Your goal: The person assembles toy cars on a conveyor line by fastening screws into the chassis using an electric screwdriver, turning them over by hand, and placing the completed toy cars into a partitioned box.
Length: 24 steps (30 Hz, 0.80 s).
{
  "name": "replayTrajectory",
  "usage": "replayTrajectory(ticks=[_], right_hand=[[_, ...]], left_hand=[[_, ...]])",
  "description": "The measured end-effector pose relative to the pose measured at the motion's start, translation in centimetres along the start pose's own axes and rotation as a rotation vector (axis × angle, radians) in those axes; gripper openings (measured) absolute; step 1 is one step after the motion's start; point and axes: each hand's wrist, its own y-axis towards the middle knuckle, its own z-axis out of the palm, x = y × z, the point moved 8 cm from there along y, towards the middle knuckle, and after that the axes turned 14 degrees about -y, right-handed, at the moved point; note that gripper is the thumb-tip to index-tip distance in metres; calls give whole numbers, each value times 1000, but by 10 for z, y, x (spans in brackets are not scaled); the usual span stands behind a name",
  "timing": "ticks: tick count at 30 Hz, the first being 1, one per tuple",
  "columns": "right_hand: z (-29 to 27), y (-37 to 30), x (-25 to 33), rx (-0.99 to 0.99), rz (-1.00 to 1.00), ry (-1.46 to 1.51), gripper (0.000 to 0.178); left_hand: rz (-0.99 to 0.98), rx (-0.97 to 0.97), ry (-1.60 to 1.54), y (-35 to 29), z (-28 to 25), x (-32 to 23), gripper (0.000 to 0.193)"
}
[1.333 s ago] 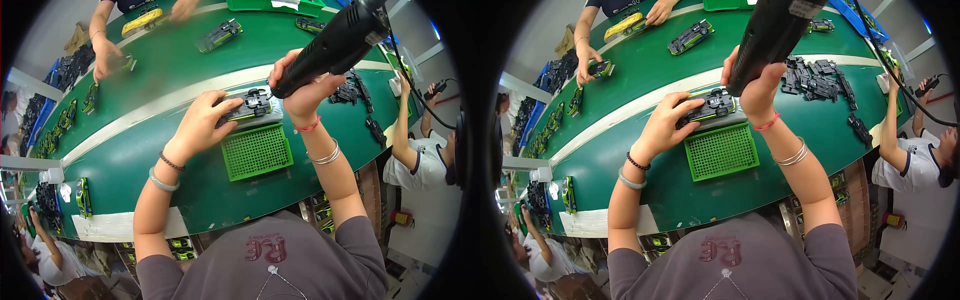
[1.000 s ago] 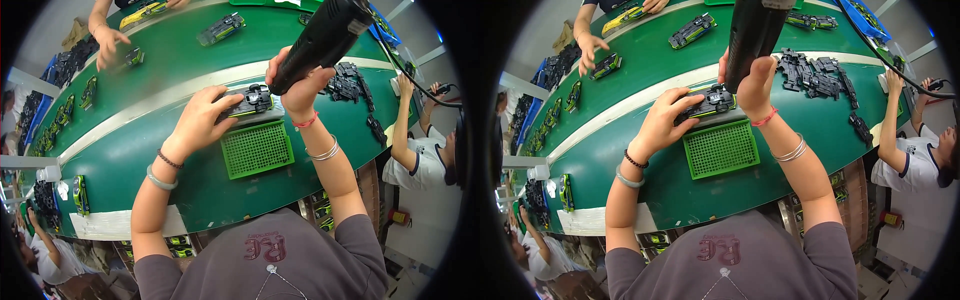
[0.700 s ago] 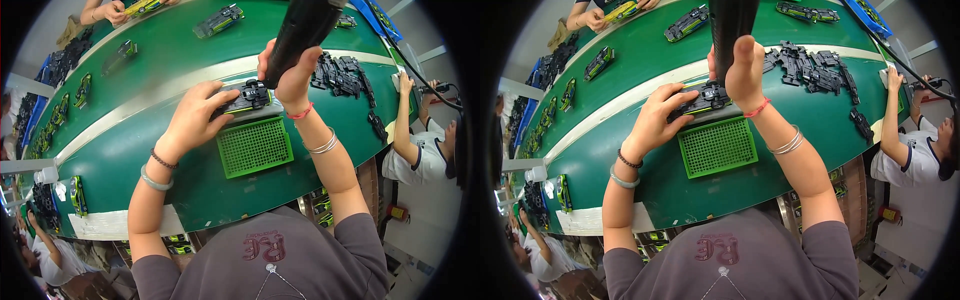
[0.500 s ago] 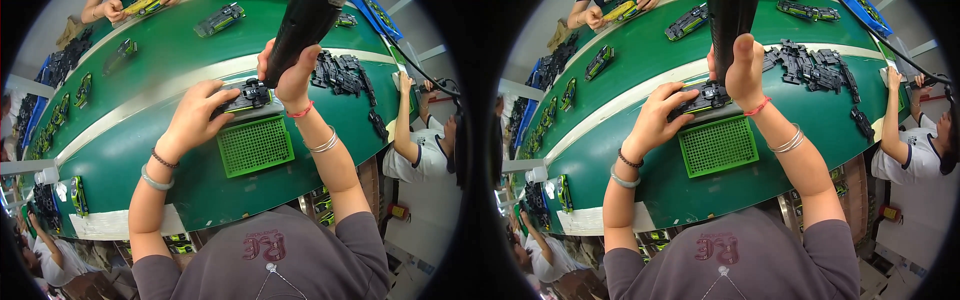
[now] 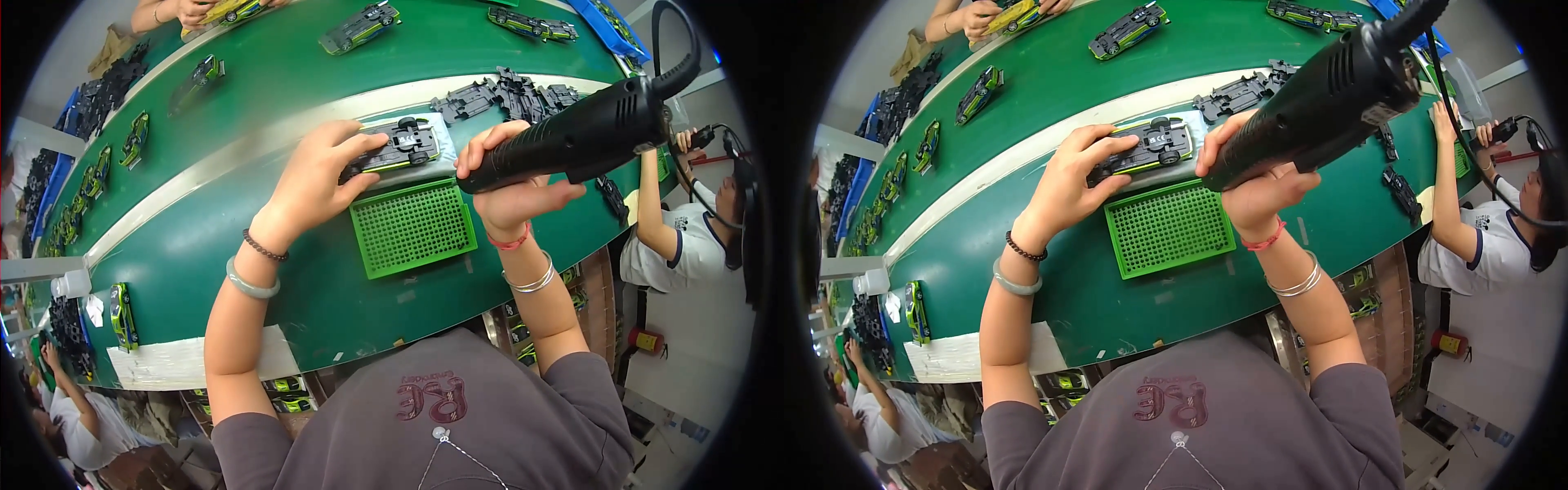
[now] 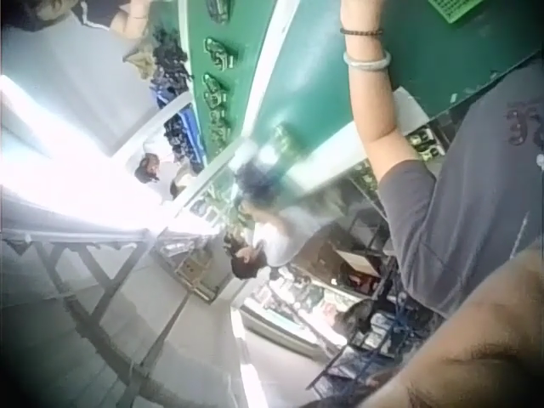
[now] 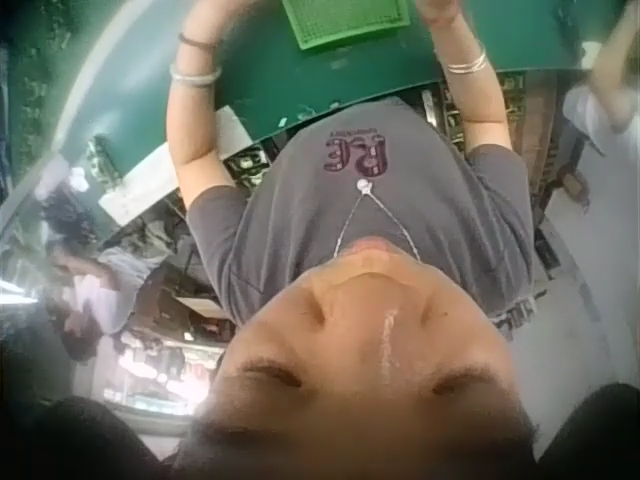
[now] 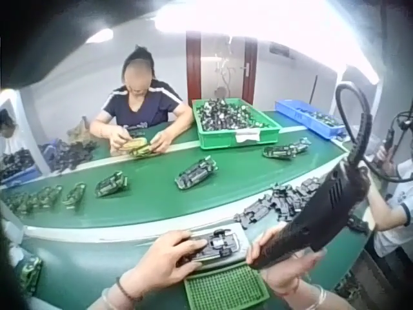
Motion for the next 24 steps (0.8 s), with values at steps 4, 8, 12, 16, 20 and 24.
replayTrajectory(ticks=[4, 8, 12, 16, 20, 24], right_hand=[[-2, -2, -8, -30, 31, -22, 100], [-2, -3, -17, -25, 64, -6, 98], [-2, -3, -19, 2, 66, -79, 98], [2, -4, -18, 16, 55, -115, 94], [4, -4, -22, -22, 55, -167, 92], [8, -1, -20, 6, 53, -99, 92]], left_hand=[[58, -48, 8, -2, -1, -3, 43], [92, -72, -7, -3, -3, -5, 41], [98, -80, 6, -2, -2, -4, 41], [92, -80, 7, -2, -2, -4, 40], [86, -60, 19, -2, -1, -4, 43], [-16, -4, -38, -5, -13, 2, 68]])
